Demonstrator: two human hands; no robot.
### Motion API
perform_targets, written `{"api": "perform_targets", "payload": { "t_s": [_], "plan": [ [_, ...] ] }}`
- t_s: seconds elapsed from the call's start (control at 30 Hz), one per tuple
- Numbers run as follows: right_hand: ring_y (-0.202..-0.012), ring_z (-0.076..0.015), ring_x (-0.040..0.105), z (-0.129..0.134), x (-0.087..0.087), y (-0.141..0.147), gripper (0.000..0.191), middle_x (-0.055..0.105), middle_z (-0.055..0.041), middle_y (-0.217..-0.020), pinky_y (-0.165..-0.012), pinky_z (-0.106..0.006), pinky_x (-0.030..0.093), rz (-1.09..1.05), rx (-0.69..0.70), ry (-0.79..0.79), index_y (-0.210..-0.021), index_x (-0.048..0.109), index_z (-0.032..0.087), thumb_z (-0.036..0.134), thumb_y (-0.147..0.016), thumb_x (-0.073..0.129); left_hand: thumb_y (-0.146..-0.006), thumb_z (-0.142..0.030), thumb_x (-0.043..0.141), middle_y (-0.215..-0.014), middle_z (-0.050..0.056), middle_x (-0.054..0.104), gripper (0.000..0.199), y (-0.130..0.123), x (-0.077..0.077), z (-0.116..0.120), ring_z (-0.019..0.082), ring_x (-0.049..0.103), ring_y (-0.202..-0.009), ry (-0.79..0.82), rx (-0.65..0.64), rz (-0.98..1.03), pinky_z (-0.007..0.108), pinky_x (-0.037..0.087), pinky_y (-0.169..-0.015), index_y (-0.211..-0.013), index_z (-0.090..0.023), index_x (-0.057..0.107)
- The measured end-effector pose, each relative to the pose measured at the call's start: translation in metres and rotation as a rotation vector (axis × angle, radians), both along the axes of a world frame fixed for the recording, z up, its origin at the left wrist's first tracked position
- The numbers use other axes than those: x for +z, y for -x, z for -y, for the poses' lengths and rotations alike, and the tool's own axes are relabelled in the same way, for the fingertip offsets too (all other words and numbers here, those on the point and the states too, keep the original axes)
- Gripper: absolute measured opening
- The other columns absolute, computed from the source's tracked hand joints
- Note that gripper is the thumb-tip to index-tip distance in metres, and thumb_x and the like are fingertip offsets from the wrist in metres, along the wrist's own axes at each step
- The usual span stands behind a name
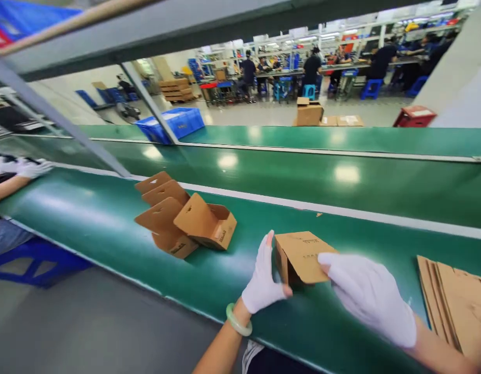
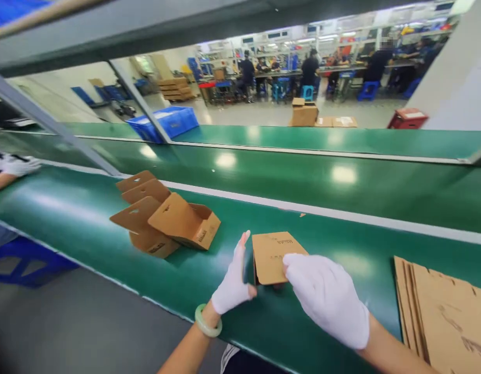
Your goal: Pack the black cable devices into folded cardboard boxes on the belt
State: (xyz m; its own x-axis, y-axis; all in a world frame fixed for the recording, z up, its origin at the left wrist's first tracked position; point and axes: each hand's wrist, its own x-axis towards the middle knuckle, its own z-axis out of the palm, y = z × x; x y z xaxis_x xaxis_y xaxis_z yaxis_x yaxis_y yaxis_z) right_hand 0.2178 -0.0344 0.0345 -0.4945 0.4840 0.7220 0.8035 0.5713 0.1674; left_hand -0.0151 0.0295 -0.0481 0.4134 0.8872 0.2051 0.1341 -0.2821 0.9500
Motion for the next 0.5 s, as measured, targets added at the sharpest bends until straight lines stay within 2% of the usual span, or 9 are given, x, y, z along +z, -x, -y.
{"api": "perform_targets", "payload": {
  "t_s": [0.07, 0.13, 0.23, 0.37, 0.43, 0.5],
  "plan": [
    [-0.085, -0.021, 0.064, -0.004, 0.009, 0.003, 0.025, 0.068, -0.0083, -0.101, -0.074, -0.033, 0.05, -0.048, -0.043, 0.021, -0.105, 0.055, 0.012, -0.001, -0.084, 0.052, -0.06, -0.078, 0.069, -0.154, 0.019, 0.006, 0.129, 0.006, -0.002, 0.006, 0.042, 0.007, -0.142, -0.312, -0.116, -0.195, 0.064, 0.011, -0.115, -0.149, -0.024, -0.007],
    [-0.077, -0.0185, 0.063, -0.01, 0.015, 0.007, 0.023, 0.068, -0.0047, -0.091, -0.066, -0.03, 0.048, -0.094, -0.081, 0.051, -0.1, 0.055, 0.014, 0.0, -0.083, 0.049, -0.071, -0.066, 0.071, -0.147, 0.02, 0.019, 0.118, 0.007, -0.002, 0.008, 0.04, 0.022, -0.136, -0.435, -0.122, -0.268, 0.064, 0.022, -0.111, -0.149, -0.025, -0.008],
    [-0.065, -0.0152, 0.059, -0.016, 0.017, 0.011, 0.019, 0.067, -0.0012, -0.08, -0.058, -0.028, 0.041, -0.099, -0.141, 0.088, -0.095, 0.057, 0.015, 0.005, -0.085, 0.044, -0.074, -0.047, 0.072, -0.135, 0.018, 0.031, 0.109, 0.003, 0.002, 0.008, 0.036, 0.034, -0.126, -0.423, -0.136, -0.327, 0.06, 0.032, -0.106, -0.15, -0.022, -0.002],
    [-0.063, -0.0158, 0.058, -0.019, 0.01, 0.014, 0.017, 0.065, -0.0021, -0.077, -0.057, -0.029, 0.039, -0.039, -0.25, 0.088, -0.092, 0.059, 0.015, 0.007, -0.087, 0.045, -0.068, -0.047, 0.073, -0.131, 0.014, 0.036, 0.101, -0.004, 0.009, 0.01, 0.034, 0.037, -0.123, -0.306, -0.226, -0.347, 0.057, 0.036, -0.104, -0.147, -0.021, 0.015],
    [-0.065, -0.0171, 0.058, -0.02, 0.008, 0.017, 0.02, 0.065, -0.0038, -0.08, -0.059, -0.03, 0.04, -0.032, -0.314, 0.082, -0.092, 0.059, 0.014, 0.004, -0.085, 0.043, -0.069, -0.048, 0.073, -0.131, 0.014, 0.036, 0.098, -0.007, 0.011, 0.014, 0.033, 0.037, -0.123, -0.286, -0.236, -0.337, 0.056, 0.037, -0.104, -0.146, -0.022, 0.018],
    [-0.068, -0.0177, 0.059, -0.021, 0.01, 0.018, 0.025, 0.064, -0.0047, -0.083, -0.06, -0.03, 0.043, -0.102, -0.314, 0.164, -0.095, 0.057, 0.014, 0.002, -0.083, 0.039, -0.07, -0.049, 0.072, -0.132, 0.014, 0.036, 0.096, -0.009, 0.011, 0.015, 0.033, 0.037, -0.123, -0.276, -0.23, -0.344, 0.056, 0.037, -0.104, -0.146, -0.022, 0.018]
  ]
}}
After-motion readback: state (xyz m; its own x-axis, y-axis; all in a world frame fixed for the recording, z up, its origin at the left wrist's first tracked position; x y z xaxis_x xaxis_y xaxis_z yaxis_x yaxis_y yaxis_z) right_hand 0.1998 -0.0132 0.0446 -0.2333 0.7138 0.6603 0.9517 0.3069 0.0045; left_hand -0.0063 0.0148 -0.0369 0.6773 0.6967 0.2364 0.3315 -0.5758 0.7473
